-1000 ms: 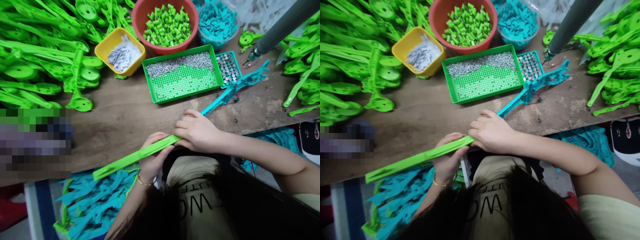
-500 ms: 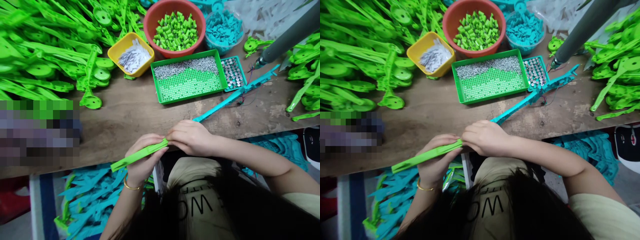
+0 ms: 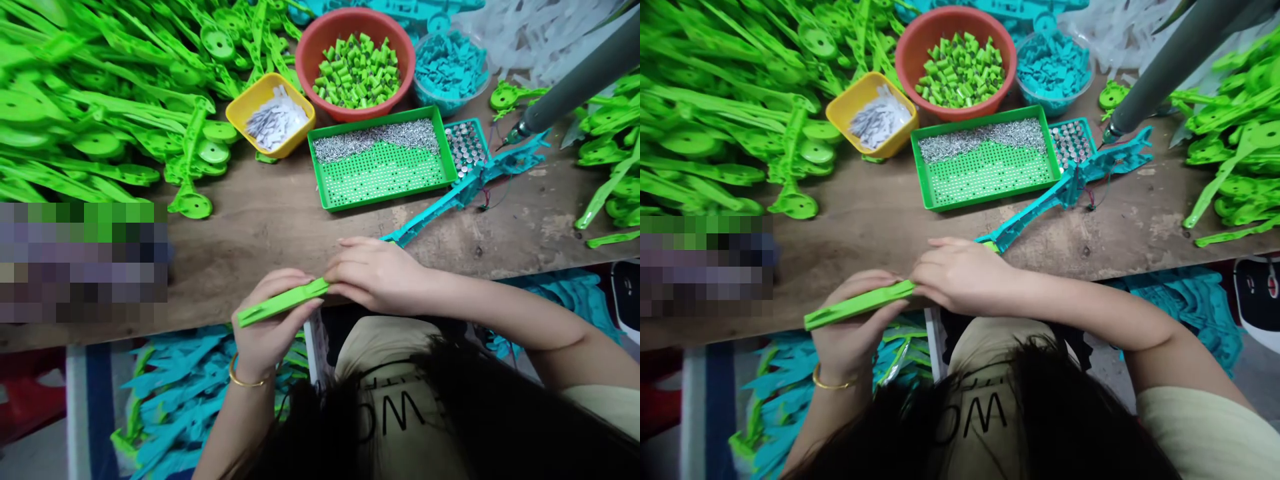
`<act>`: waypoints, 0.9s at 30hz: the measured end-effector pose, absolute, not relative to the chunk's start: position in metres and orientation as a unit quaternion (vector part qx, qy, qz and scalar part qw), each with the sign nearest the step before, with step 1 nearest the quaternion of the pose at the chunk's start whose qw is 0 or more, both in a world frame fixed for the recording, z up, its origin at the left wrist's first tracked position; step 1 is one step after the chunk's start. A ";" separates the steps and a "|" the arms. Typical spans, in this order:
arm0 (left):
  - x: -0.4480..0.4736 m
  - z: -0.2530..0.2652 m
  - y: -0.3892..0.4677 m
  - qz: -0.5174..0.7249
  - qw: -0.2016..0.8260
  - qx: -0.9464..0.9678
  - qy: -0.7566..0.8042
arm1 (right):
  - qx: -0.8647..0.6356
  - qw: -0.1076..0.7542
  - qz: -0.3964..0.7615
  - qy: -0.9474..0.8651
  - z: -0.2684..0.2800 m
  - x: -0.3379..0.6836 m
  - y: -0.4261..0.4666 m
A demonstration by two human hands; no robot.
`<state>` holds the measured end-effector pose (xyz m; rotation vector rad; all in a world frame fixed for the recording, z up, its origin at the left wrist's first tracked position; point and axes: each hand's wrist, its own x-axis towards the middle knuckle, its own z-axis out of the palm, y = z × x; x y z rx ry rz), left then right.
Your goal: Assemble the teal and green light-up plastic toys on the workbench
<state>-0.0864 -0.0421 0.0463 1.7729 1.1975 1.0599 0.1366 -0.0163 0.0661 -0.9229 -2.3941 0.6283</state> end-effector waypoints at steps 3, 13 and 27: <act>-0.084 0.049 -0.042 0.404 0.353 0.702 0.468 | -0.325 0.282 0.258 -0.865 0.065 0.124 -0.017; -0.086 0.051 -0.041 0.399 0.357 0.694 0.482 | -0.373 0.152 0.231 -0.886 0.077 0.163 -0.008; 0.003 0.028 -0.046 0.371 0.509 0.560 0.539 | -0.416 0.003 0.174 -0.893 0.134 0.170 0.003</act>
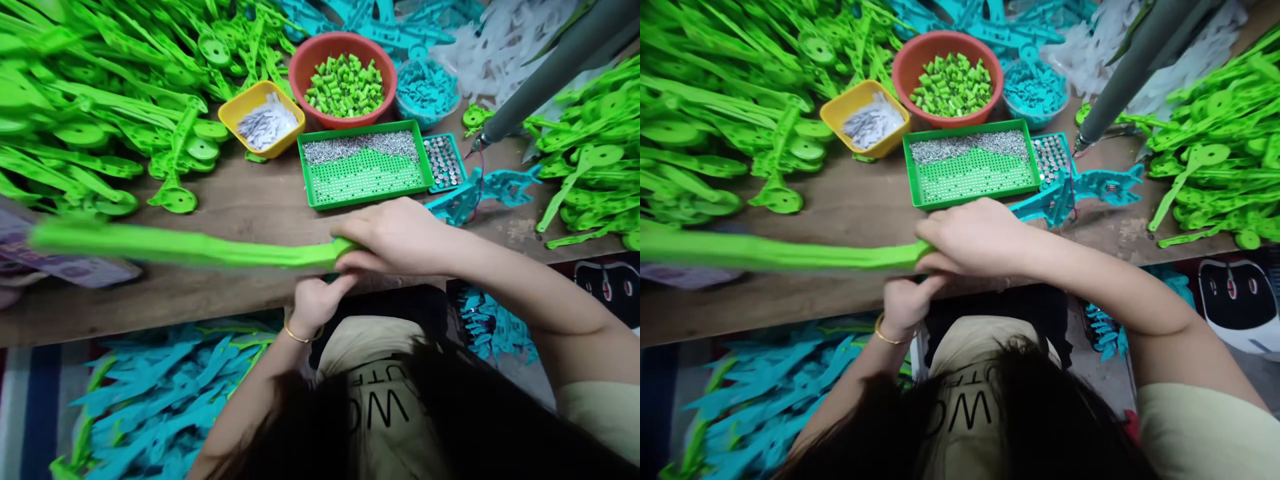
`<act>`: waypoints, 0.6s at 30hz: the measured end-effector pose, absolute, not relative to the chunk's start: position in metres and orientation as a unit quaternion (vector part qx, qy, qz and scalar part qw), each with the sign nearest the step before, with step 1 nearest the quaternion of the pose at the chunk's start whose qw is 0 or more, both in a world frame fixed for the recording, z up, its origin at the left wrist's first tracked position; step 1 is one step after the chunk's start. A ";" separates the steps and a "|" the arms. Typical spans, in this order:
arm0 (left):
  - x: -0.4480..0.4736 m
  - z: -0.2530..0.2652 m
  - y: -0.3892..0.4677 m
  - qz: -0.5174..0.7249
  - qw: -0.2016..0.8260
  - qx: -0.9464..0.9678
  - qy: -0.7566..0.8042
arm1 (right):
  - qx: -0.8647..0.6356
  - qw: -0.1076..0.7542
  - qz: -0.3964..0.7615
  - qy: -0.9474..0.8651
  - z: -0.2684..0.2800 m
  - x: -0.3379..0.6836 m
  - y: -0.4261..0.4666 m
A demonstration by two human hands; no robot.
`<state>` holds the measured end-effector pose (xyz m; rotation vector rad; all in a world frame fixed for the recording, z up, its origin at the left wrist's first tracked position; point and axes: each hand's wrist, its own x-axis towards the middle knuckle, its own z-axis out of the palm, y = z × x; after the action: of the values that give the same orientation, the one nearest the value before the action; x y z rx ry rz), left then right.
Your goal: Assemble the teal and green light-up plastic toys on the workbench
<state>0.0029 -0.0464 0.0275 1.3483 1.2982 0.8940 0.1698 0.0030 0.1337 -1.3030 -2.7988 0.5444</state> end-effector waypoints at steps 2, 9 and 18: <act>0.006 0.045 -0.045 0.400 0.558 0.501 0.527 | -0.435 0.015 0.138 -0.890 0.139 0.164 0.006; 0.003 0.105 -0.048 0.309 0.814 0.350 0.346 | -0.474 0.111 0.210 -0.848 0.141 0.183 0.025; -0.015 0.100 -0.042 0.407 0.751 0.373 0.361 | -0.473 0.288 0.404 -0.728 0.189 0.235 0.029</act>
<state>-0.0153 -0.0425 0.0997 0.8158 0.7877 0.8900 0.2349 0.0291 0.1890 -1.2617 -1.9449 1.0782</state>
